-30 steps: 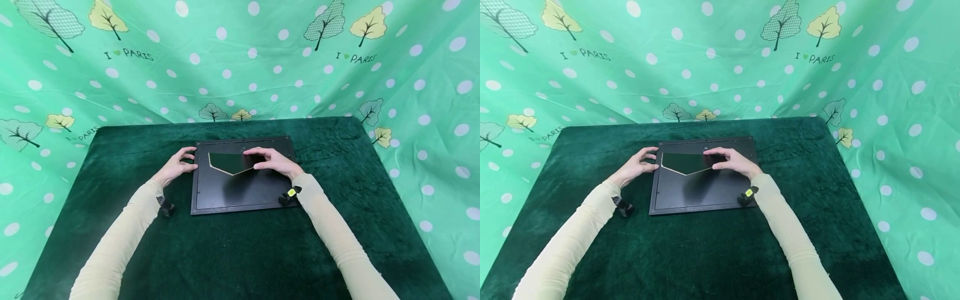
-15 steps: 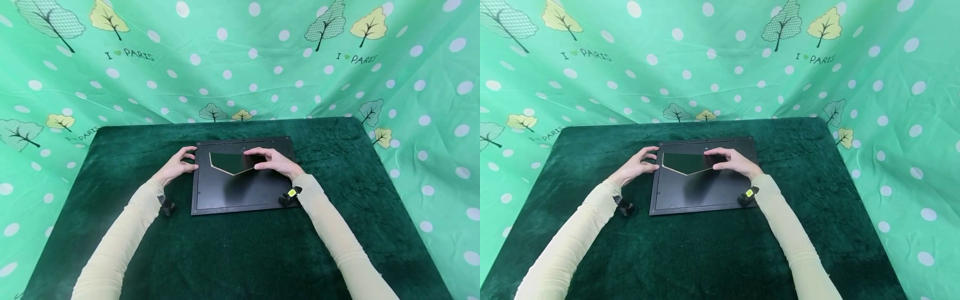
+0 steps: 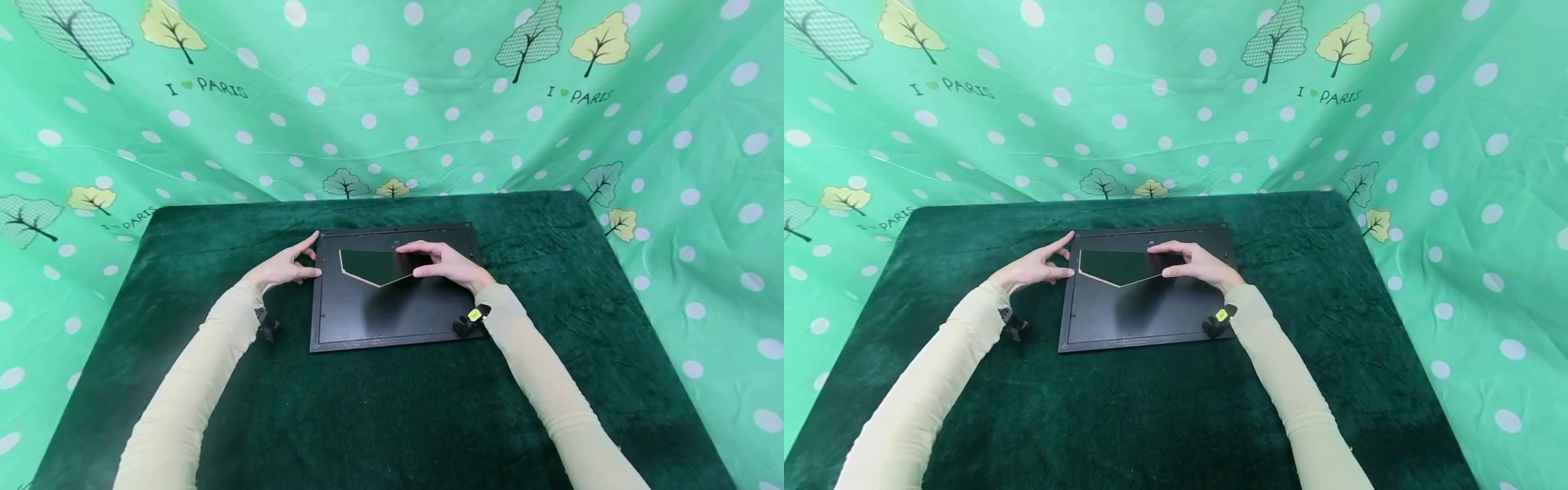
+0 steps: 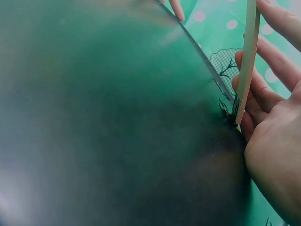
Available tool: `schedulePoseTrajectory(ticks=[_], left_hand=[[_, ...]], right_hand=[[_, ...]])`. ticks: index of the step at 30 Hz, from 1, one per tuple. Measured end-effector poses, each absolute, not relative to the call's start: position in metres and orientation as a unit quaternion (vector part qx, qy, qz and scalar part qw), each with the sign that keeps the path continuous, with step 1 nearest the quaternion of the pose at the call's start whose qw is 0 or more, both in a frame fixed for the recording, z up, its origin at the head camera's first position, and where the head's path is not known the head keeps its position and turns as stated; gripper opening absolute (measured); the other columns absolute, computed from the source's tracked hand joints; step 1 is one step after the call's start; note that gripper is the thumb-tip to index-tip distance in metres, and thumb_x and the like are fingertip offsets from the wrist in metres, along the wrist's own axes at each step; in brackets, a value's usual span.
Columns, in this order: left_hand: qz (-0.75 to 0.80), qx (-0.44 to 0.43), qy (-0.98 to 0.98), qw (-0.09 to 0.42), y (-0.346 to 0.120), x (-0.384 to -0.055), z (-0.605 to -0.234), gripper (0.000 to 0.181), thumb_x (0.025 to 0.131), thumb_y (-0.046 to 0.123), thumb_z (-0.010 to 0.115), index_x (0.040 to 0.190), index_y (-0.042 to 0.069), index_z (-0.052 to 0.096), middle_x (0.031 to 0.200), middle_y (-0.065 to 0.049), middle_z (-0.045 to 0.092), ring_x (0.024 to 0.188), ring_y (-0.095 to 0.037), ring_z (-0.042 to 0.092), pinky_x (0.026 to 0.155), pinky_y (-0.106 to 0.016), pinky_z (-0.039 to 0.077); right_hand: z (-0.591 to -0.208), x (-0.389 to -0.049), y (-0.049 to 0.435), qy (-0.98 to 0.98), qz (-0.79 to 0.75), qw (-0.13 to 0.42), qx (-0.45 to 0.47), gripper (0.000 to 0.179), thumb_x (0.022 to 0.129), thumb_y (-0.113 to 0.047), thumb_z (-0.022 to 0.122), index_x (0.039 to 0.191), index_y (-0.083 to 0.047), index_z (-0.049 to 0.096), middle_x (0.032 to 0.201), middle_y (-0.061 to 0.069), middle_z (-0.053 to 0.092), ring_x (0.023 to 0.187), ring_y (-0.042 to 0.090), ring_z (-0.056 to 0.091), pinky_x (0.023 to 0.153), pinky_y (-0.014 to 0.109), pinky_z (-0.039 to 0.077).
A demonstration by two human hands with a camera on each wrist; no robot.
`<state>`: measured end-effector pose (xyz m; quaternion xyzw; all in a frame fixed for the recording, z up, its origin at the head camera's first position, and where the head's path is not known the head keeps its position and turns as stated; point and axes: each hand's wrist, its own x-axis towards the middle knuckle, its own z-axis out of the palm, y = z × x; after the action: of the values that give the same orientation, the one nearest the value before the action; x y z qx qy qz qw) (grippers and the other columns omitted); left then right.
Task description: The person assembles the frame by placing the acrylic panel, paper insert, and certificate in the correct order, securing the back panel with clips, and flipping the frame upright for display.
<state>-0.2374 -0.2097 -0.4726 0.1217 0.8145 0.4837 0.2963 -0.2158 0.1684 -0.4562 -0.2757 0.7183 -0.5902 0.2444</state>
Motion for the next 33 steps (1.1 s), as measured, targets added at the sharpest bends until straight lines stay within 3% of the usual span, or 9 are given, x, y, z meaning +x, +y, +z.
schedulePoseTrajectory(ticks=[3, 6, 11, 15, 23, 33], left_hand=[[0.486, 0.129, 0.809, 0.303, -0.21, -0.238, -0.472, 0.09, 0.095, 0.012, 0.063, 0.156, 0.02, -0.002, 0.135, -0.024, 0.031, 0.062, -0.015, 0.046, 0.073, -0.035, 0.046], [0.483, 0.136, 0.811, 0.302, -0.209, -0.238, -0.47, 0.09, 0.095, 0.012, 0.063, 0.156, 0.019, -0.002, 0.134, -0.025, 0.031, 0.061, -0.016, 0.046, 0.071, -0.036, 0.046], [0.463, 0.128, 0.828, 0.289, -0.204, -0.238, -0.467, 0.088, 0.094, 0.011, 0.064, 0.156, 0.017, 0.002, 0.132, -0.024, 0.035, 0.065, -0.021, 0.051, 0.069, -0.037, 0.047], [0.454, 0.102, 0.837, 0.288, -0.194, -0.231, -0.45, 0.086, 0.093, 0.005, 0.063, 0.156, 0.012, 0.004, 0.13, -0.026, 0.035, 0.073, -0.031, 0.05, 0.071, -0.042, 0.047], [0.452, 0.087, 0.841, 0.283, -0.197, -0.238, -0.467, 0.096, 0.092, 0.007, 0.065, 0.156, 0.025, -0.004, 0.127, -0.02, 0.034, 0.064, -0.022, 0.044, 0.063, -0.039, 0.046], [0.427, 0.092, 0.85, 0.296, -0.196, -0.241, -0.465, 0.096, 0.091, 0.008, 0.064, 0.156, 0.022, -0.005, 0.125, -0.019, 0.033, 0.074, -0.024, 0.045, 0.067, -0.041, 0.049]], right_hand=[[-0.456, -0.216, 0.168, 0.717, -0.592, 0.243, -0.278, 0.049, 0.092, 0.004, 0.059, 0.139, -0.001, 0.05, 0.142, 0.006, 0.048, 0.135, 0.02, 0.034, 0.108, 0.053, 0.024], [-0.465, -0.22, 0.17, 0.717, -0.593, 0.241, -0.278, 0.049, 0.092, 0.003, 0.06, 0.139, -0.002, 0.05, 0.143, 0.007, 0.047, 0.136, 0.021, 0.033, 0.108, 0.052, 0.024], [-0.482, -0.228, 0.174, 0.722, -0.587, 0.233, -0.282, 0.049, 0.093, -0.007, 0.064, 0.139, -0.012, 0.053, 0.143, 0.001, 0.048, 0.135, 0.016, 0.034, 0.108, 0.046, 0.027], [-0.47, -0.222, 0.172, 0.722, -0.586, 0.235, -0.283, 0.049, 0.092, -0.006, 0.064, 0.139, -0.008, 0.052, 0.143, 0.004, 0.047, 0.135, 0.017, 0.035, 0.108, 0.048, 0.026], [-0.457, -0.216, 0.168, 0.719, -0.589, 0.241, -0.279, 0.049, 0.092, 0.003, 0.06, 0.139, -0.001, 0.05, 0.143, 0.008, 0.046, 0.136, 0.021, 0.034, 0.108, 0.052, 0.024], [-0.457, -0.217, 0.169, 0.721, -0.584, 0.238, -0.289, 0.049, 0.092, 0.001, 0.062, 0.139, -0.001, 0.05, 0.143, 0.008, 0.047, 0.135, 0.021, 0.035, 0.108, 0.051, 0.025]])
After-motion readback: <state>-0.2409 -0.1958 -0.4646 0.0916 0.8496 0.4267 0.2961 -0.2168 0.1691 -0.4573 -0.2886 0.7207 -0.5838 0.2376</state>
